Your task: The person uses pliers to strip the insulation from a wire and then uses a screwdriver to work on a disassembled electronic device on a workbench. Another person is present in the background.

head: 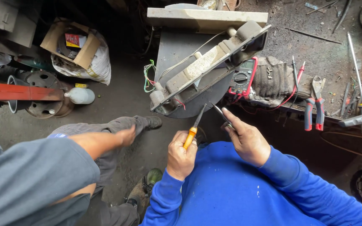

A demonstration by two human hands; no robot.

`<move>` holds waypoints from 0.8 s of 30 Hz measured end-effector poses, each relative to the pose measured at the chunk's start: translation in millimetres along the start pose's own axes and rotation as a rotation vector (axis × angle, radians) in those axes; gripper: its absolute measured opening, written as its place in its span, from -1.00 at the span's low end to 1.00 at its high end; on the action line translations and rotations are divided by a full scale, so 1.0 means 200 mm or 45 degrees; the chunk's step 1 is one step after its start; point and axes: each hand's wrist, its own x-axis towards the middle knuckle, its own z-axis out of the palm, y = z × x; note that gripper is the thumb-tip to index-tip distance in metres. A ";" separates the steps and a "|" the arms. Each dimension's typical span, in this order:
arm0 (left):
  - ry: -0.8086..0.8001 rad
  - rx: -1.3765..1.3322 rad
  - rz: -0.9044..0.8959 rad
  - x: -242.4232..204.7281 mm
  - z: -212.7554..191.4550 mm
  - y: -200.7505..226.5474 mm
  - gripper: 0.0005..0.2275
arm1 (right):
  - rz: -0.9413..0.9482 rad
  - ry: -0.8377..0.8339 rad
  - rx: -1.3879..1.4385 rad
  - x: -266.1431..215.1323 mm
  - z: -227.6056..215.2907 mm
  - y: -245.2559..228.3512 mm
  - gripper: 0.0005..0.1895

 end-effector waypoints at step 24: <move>-0.165 0.050 -0.206 0.02 -0.08 0.14 -0.86 | 0.080 -0.185 -0.374 0.01 0.03 -0.02 -0.36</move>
